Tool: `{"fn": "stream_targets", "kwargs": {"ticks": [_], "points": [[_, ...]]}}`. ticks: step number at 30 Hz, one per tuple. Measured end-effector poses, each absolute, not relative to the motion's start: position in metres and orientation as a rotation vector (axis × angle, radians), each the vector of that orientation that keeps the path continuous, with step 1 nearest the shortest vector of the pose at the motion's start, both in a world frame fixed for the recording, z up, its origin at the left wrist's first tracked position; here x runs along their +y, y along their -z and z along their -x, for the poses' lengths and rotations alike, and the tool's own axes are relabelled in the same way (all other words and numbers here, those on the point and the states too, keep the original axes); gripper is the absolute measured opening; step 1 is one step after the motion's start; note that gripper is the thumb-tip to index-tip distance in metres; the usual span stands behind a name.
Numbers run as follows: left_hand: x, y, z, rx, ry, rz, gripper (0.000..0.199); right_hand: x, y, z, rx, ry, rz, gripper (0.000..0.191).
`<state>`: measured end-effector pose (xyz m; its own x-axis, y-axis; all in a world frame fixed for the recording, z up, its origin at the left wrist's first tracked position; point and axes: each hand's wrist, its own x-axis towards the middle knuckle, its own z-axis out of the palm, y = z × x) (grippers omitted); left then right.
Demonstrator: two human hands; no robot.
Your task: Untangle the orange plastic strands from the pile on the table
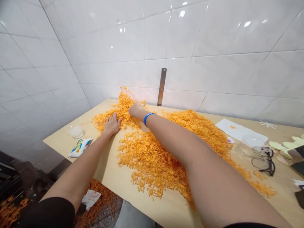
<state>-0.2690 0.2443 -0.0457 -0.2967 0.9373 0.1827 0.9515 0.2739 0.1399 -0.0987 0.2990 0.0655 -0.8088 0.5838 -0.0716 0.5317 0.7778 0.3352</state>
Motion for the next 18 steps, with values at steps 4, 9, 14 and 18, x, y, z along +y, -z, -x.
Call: {"fn": "stream_targets", "kwargs": {"ticks": [4, 9, 14, 18], "points": [[0.245, 0.045, 0.268, -2.468, 0.319, 1.830, 0.069, 0.312, -0.098, 0.069, 2.746, -0.646, -1.004, 0.021], [0.246, 0.043, 0.268, -2.477, 0.282, 1.829, 0.069, 0.319, -0.141, 0.022, 2.728, -0.829, -1.161, 0.028], [0.246, 0.040, 0.265, -2.490, 0.270, 1.809, 0.068, 0.309, -0.178, -0.014, 2.693, -0.945, -1.420, 0.025], [0.245, 0.039, 0.264, -2.497, 0.272, 1.798, 0.069, 0.305, -0.200, -0.024, 2.677, -1.010, -1.563, 0.024]]}}
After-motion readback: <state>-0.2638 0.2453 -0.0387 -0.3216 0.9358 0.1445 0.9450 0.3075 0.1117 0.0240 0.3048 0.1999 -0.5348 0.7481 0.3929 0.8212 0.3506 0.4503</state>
